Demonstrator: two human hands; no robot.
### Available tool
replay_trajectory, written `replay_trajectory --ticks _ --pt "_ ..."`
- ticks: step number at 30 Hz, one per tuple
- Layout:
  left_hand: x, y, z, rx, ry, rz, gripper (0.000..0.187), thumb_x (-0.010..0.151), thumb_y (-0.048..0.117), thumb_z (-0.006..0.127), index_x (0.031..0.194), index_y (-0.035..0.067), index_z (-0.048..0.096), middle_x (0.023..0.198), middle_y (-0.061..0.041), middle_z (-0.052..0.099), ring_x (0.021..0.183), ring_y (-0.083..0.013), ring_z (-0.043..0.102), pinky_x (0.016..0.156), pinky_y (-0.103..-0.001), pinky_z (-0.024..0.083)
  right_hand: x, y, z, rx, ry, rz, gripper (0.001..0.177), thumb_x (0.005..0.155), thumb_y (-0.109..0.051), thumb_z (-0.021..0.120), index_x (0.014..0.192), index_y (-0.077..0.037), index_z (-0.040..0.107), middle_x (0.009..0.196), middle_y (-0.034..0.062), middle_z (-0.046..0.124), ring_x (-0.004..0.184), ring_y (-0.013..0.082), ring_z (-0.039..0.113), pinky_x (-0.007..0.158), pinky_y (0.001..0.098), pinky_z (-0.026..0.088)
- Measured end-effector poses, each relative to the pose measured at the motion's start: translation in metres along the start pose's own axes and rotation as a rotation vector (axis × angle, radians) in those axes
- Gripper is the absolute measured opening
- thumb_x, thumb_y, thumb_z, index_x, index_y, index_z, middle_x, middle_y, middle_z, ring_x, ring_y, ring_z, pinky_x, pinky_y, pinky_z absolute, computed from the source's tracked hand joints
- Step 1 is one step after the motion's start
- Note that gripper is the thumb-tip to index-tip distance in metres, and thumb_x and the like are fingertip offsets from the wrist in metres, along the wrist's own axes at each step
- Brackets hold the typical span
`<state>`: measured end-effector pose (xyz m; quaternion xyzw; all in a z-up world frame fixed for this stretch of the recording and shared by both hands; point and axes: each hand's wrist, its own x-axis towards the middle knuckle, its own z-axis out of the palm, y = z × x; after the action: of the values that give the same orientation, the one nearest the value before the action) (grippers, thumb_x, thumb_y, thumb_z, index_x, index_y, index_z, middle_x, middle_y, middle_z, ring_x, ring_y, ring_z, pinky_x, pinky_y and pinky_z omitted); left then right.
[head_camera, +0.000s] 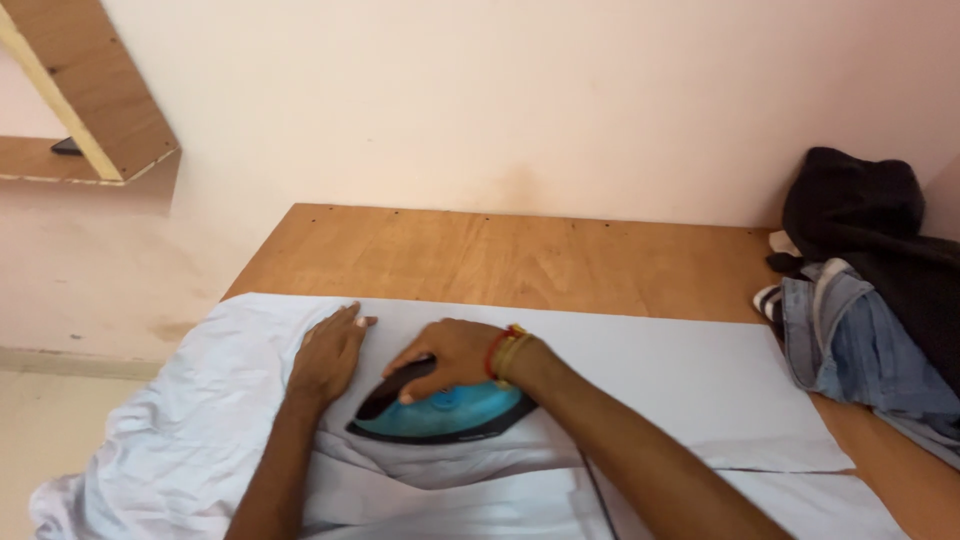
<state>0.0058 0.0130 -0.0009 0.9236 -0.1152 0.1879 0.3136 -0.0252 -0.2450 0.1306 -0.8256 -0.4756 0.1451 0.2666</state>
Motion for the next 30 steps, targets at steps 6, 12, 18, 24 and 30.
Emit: replay_trajectory --ticks 6,12,18,24,30 --pt "-0.002 0.001 0.003 0.048 -0.012 -0.020 0.044 0.104 0.039 0.044 0.127 0.013 0.072 0.149 -0.011 0.057 0.145 -0.0272 0.044 0.120 -0.043 0.029 -0.124 0.023 -0.034 0.102 -0.010 0.139 0.053 0.086 -0.045 0.076 0.127 -0.012 0.073 0.115 0.0096 0.079 0.101 0.0192 0.074 0.091 0.0335 0.056" --pt "-0.003 0.006 0.004 0.090 -0.005 -0.025 0.043 0.102 0.041 0.049 0.127 0.016 0.071 0.150 -0.010 0.057 0.145 -0.0258 0.044 0.120 -0.043 0.030 -0.273 0.085 -0.077 -0.027 0.065 0.562 0.061 0.077 -0.047 0.080 0.133 -0.022 0.075 0.107 0.0058 0.081 0.096 0.0193 0.075 0.087 0.0340 0.058" --pt "-0.001 0.010 0.006 0.131 -0.017 -0.031 0.044 0.099 0.043 0.051 0.129 0.016 0.070 0.152 -0.011 0.054 0.146 -0.0274 0.042 0.120 -0.045 0.028 -0.352 0.123 -0.099 0.060 0.157 0.963 0.062 0.079 -0.054 0.080 0.135 -0.028 0.071 0.061 0.0020 0.061 0.046 0.0143 0.049 0.045 0.0316 0.039" --pt "0.001 0.010 0.009 0.223 -0.019 -0.004 0.051 0.097 0.048 0.052 0.133 0.015 0.066 0.154 -0.012 0.050 0.147 -0.0287 0.040 0.120 -0.044 0.027 -0.329 0.114 -0.100 0.126 0.136 0.912 0.064 0.080 -0.050 0.080 0.138 -0.024 0.072 0.059 0.0072 0.058 0.041 0.0126 0.044 0.040 0.0305 0.035" --pt "-0.001 0.019 0.007 0.257 -0.044 -0.019 0.056 0.096 0.052 0.051 0.137 0.015 0.062 0.157 -0.012 0.046 0.149 -0.0282 0.036 0.121 -0.044 0.026 -0.245 0.072 -0.076 -0.031 0.101 0.545 0.057 0.080 -0.047 0.079 0.127 -0.015 0.075 0.085 0.0057 0.079 0.077 0.0147 0.069 0.073 0.0319 0.056"
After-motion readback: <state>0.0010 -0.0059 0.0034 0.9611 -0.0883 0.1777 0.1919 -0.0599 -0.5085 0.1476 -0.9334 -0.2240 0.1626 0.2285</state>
